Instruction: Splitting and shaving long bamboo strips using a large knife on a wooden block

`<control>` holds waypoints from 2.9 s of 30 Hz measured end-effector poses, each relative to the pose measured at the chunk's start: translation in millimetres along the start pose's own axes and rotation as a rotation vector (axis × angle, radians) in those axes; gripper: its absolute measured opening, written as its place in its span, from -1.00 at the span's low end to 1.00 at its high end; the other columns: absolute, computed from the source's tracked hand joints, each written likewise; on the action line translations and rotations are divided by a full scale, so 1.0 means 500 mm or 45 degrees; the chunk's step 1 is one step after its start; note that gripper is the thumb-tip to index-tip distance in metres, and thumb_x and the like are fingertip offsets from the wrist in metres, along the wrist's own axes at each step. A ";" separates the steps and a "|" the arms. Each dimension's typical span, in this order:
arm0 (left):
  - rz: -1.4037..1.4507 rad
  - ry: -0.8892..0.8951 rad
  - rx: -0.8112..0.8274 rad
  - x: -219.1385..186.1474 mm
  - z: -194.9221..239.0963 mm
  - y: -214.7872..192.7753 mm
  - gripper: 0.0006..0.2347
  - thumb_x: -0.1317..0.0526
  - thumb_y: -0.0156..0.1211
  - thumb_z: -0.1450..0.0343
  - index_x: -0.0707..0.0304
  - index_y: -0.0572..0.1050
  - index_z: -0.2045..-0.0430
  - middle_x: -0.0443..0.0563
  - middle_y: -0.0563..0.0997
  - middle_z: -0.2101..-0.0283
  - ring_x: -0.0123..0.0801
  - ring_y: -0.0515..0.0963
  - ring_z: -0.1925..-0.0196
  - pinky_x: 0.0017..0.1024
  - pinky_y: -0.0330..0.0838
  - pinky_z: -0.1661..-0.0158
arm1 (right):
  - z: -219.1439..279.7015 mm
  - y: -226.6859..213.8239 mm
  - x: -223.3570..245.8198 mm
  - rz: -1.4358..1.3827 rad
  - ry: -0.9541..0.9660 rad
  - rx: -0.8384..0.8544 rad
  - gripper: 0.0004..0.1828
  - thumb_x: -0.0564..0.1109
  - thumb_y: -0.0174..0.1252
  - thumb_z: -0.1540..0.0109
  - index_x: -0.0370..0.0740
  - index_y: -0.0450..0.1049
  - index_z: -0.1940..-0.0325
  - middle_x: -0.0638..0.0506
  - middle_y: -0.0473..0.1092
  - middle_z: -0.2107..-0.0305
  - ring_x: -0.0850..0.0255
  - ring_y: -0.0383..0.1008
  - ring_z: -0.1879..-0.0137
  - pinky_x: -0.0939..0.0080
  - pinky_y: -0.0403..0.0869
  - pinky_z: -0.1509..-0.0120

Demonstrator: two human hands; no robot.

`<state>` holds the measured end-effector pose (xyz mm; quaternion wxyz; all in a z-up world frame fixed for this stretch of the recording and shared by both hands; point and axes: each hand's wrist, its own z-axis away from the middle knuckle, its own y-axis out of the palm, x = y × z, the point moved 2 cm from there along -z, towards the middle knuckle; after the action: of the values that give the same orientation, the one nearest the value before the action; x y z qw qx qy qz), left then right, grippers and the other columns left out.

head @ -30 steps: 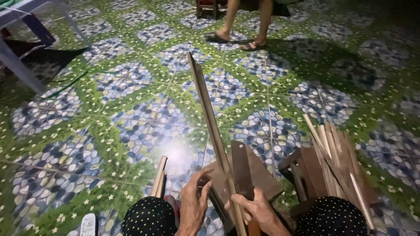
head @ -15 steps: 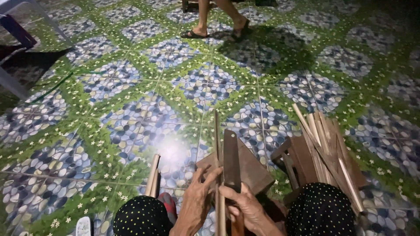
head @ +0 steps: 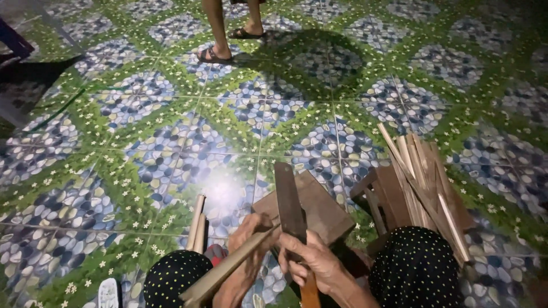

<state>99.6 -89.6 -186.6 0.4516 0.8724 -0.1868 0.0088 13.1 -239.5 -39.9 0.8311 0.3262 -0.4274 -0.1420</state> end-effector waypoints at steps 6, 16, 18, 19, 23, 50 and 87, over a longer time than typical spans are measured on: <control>-0.892 -1.829 0.481 -0.092 -0.193 0.230 -0.81 0.18 0.10 -0.51 0.34 0.53 0.37 0.19 0.72 0.23 -0.15 0.73 0.24 -0.29 0.76 0.25 | -0.009 -0.028 0.022 -0.016 -0.106 0.100 -0.60 -0.10 0.14 -0.36 -0.50 0.44 -0.15 -0.15 0.47 0.58 0.42 0.22 0.77 0.39 0.37 0.72; -1.343 -1.553 0.314 -0.097 -0.257 0.278 -0.89 0.23 0.25 -0.43 0.21 0.44 0.40 0.08 0.61 0.24 -0.28 0.67 0.14 -0.31 0.65 -0.03 | -0.073 -0.168 0.005 0.300 -0.101 -0.427 -0.67 0.04 0.11 -0.38 -0.32 0.45 0.07 -0.06 0.40 0.59 0.35 0.19 0.71 0.33 0.26 0.71; -1.357 -1.609 0.279 -0.102 -0.260 0.267 -0.89 0.23 0.25 -0.43 0.21 0.44 0.38 0.08 0.61 0.23 -0.26 0.68 0.14 -0.30 0.66 -0.06 | -0.098 -0.214 -0.021 0.403 -0.172 -0.493 -0.58 0.10 0.09 -0.38 -0.34 0.47 0.29 -0.03 0.34 0.69 0.30 0.21 0.71 0.25 0.28 0.68; -1.332 -1.609 0.261 -0.105 -0.262 0.261 -0.90 0.25 0.24 -0.43 0.22 0.44 0.35 0.09 0.63 0.21 -0.27 0.71 0.14 -0.28 0.68 -0.06 | -0.109 -0.234 -0.033 0.373 -0.227 -0.463 -0.73 0.00 0.12 -0.37 -0.28 0.39 0.19 -0.05 0.39 0.60 0.28 0.27 0.67 0.25 0.31 0.70; -1.528 -1.659 0.342 -0.116 -0.296 0.287 -0.88 0.17 0.23 -0.40 0.12 0.50 0.28 0.02 0.63 0.17 -0.23 0.67 0.07 -0.17 0.63 -0.08 | -0.158 -0.320 -0.080 0.420 -0.193 -0.551 -0.76 -0.23 0.11 -0.31 -0.34 0.36 -0.05 -0.19 0.46 0.58 0.20 0.34 0.65 0.18 0.38 0.70; -1.687 -1.433 0.534 -0.153 -0.332 0.235 -0.85 0.21 0.20 -0.47 0.24 0.45 0.16 -0.02 0.51 0.12 -0.33 0.55 0.08 -0.39 0.45 -0.11 | -0.178 -0.244 -0.127 0.100 0.231 -0.428 -0.71 0.09 0.10 -0.41 -0.06 0.18 0.14 0.12 0.23 0.71 0.41 0.08 0.74 0.39 0.09 0.72; -1.539 -1.518 0.693 -0.141 -0.329 0.255 -0.80 0.07 0.18 -0.45 0.20 0.48 0.24 0.04 0.61 0.23 -0.30 0.64 0.13 -0.36 0.62 0.00 | -0.123 -0.156 -0.097 0.114 0.178 -0.555 -0.60 0.16 0.20 -0.32 -0.04 0.19 0.01 0.10 0.24 0.65 0.41 0.10 0.69 0.39 0.13 0.69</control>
<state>16.5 -3.7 -2.4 -0.0161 0.7585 0.1100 -0.6421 37.2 -246.8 -147.3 0.9151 0.1286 -0.3420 -0.1709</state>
